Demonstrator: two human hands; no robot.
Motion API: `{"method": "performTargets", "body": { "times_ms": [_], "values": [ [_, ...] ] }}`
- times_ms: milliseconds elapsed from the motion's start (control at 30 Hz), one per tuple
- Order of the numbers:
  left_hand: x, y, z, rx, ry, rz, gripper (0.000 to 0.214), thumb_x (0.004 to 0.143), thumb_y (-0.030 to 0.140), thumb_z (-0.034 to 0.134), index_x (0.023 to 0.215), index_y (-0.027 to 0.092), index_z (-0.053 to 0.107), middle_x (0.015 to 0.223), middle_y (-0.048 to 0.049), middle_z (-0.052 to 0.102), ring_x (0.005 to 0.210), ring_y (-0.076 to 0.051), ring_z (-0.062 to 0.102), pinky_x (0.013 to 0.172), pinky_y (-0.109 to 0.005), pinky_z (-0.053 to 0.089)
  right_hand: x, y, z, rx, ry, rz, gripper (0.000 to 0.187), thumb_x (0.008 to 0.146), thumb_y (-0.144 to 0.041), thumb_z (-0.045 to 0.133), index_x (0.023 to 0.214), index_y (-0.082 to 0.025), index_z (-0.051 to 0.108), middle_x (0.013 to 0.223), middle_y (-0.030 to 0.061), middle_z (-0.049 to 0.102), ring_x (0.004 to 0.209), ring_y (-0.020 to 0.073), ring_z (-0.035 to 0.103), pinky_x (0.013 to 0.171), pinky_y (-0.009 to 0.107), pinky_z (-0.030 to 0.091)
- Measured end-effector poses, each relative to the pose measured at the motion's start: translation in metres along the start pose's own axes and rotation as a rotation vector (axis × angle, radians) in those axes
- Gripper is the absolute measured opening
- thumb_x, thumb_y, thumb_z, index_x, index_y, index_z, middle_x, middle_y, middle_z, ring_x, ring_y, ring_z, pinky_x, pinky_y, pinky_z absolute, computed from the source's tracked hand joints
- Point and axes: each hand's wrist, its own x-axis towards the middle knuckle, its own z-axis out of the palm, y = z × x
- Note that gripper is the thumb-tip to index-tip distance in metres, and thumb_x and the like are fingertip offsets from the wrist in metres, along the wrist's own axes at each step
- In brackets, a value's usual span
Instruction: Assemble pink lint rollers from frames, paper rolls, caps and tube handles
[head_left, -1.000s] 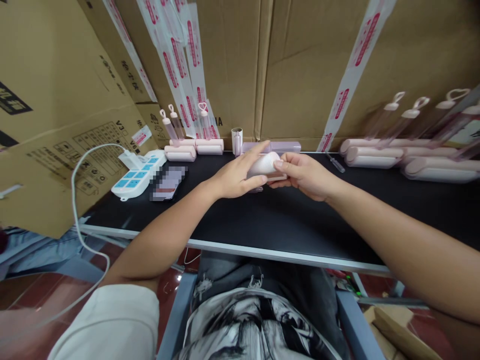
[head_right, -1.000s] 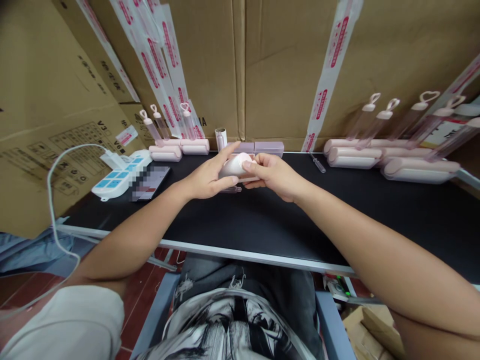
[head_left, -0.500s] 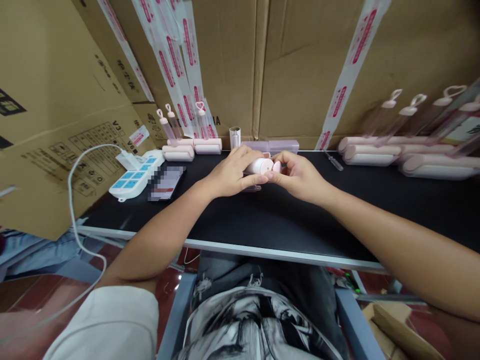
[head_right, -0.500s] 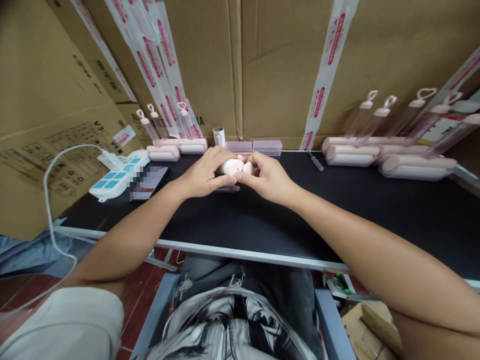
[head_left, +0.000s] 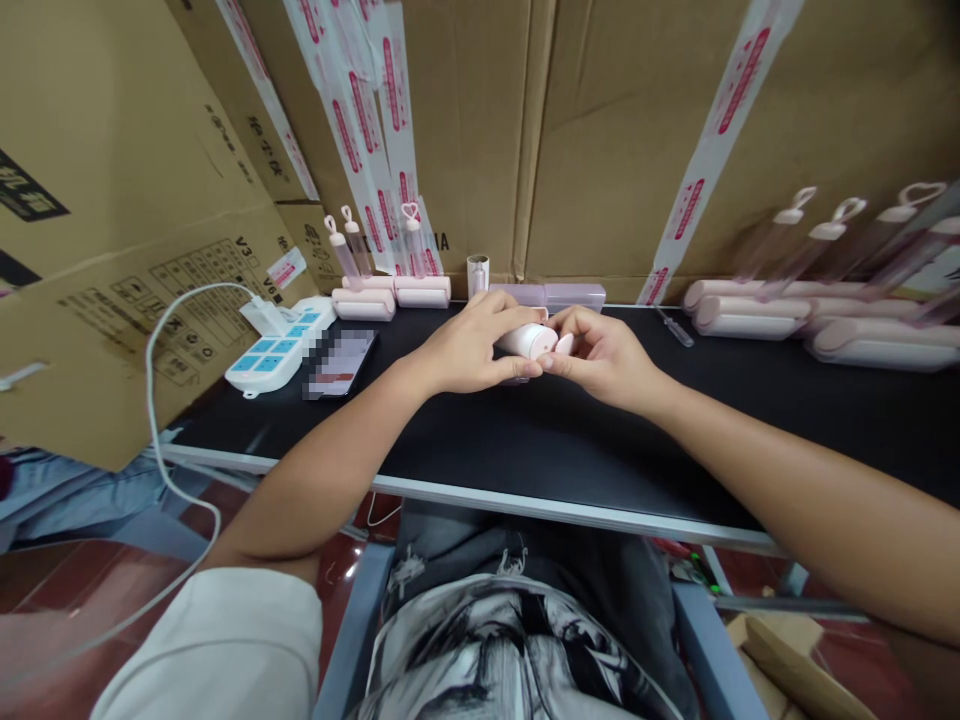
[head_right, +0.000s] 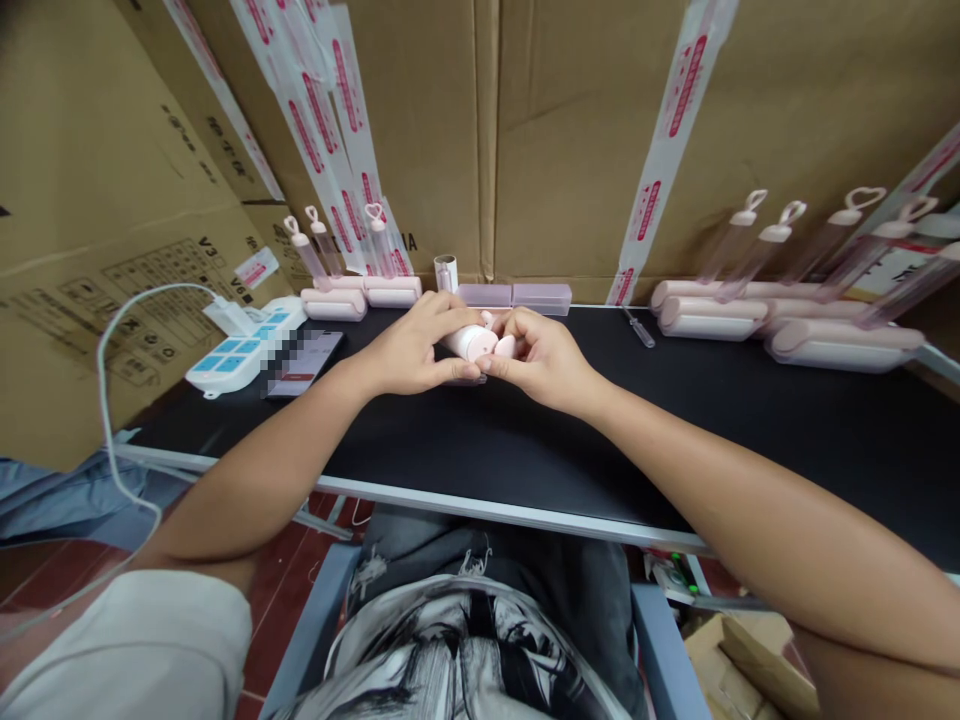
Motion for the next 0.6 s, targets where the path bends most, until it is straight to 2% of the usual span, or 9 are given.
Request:
{"method": "performTargets", "body": {
  "times_ms": [167,300,467,600],
  "values": [
    [-0.001,0.006,-0.005,0.022,-0.037,-0.046,0.061,0.089,0.06,0.078,0.14,0.026,0.07,0.131,-0.0135,0.063,0.128,-0.033,0.057,0.114,-0.052,0.048,-0.001,0.0,0.002,-0.029,0.002,-0.057,0.058,0.071,-0.062,0.096,0.072,-0.023,0.053,0.098,0.0066,0.068,0.085,0.0212,0.062,0.07,0.034,0.05],
    [0.001,0.008,-0.004,0.062,-0.04,-0.11,0.064,0.089,0.063,0.077,0.141,0.027,0.07,0.128,-0.0118,0.065,0.126,-0.033,0.059,0.111,-0.049,0.049,0.0,0.003,0.001,0.043,-0.005,-0.032,0.052,0.071,-0.058,0.098,0.079,-0.024,0.059,0.1,0.0051,0.069,0.087,0.0217,0.065,0.071,0.034,0.054],
    [0.004,0.008,0.005,0.171,0.049,-0.184,0.06,0.09,0.064,0.078,0.136,0.027,0.072,0.121,-0.0098,0.066,0.122,-0.032,0.06,0.103,-0.044,0.05,0.0,0.005,0.0,0.141,0.027,-0.017,0.046,0.073,-0.049,0.098,0.098,-0.027,0.067,0.107,0.0039,0.072,0.099,0.0238,0.069,0.086,0.038,0.061],
    [0.004,0.008,0.007,0.245,0.056,-0.23,0.056,0.092,0.063,0.075,0.134,0.025,0.071,0.12,-0.0099,0.067,0.118,-0.031,0.061,0.099,-0.042,0.05,-0.001,0.007,0.003,0.197,0.005,0.015,0.045,0.079,-0.044,0.094,0.111,-0.029,0.067,0.116,0.004,0.071,0.103,0.024,0.072,0.095,0.041,0.062]
  ]
}}
